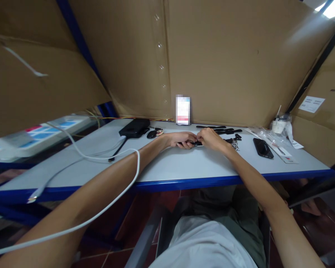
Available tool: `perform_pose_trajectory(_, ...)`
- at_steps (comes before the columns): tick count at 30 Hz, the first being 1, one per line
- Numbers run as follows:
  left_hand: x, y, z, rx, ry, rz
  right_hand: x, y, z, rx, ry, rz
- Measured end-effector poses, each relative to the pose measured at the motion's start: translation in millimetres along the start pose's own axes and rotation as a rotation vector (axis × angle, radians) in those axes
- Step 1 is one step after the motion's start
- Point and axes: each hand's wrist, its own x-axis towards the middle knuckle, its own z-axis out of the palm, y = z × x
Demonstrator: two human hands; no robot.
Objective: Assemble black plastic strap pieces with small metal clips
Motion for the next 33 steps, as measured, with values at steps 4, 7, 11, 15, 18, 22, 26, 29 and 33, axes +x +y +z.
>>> perform_pose_trajectory(4, -1, 1, 1.4, -0.01, -0.013, 0.024, 2, 6, 4, 0.052, 0.056, 0.019)
perform_pose_trajectory(7, -1, 1, 0.7, -0.005, -0.023, 0.029, 2, 6, 7, 0.061, 0.08, 0.056)
perform_pose_trajectory(11, 0, -2, -1.2, 0.002, -0.026, 0.034, 2, 3, 6, 0.015, 0.08, 0.1)
perform_pose_trajectory(15, 1, -4, -3.4, 0.021, -0.013, 0.002, 1, 1, 4, -0.048, 0.058, 0.036)
perform_pose_trajectory(18, 1, -6, -5.0, 0.017, -0.024, 0.02, 1, -1, 3, -0.07, 0.045, 0.044)
perform_pose_trajectory(22, 1, -7, -6.3, 0.018, -0.038, 0.028, 2, -1, 4, -0.011, 0.064, 0.099)
perform_pose_trajectory(26, 0, -7, -7.2, -0.01, -0.02, 0.013, 6, 3, 7, 0.147, 0.098, 0.233)
perform_pose_trajectory(29, 2, -9, -8.7, -0.019, -0.048, 0.033, 9, 6, 9, 0.263, 0.102, 0.333)
perform_pose_trajectory(33, 4, -11, -10.7, -0.019, -0.143, 0.105, 11, 8, 10, 0.298, 0.087, 0.416)
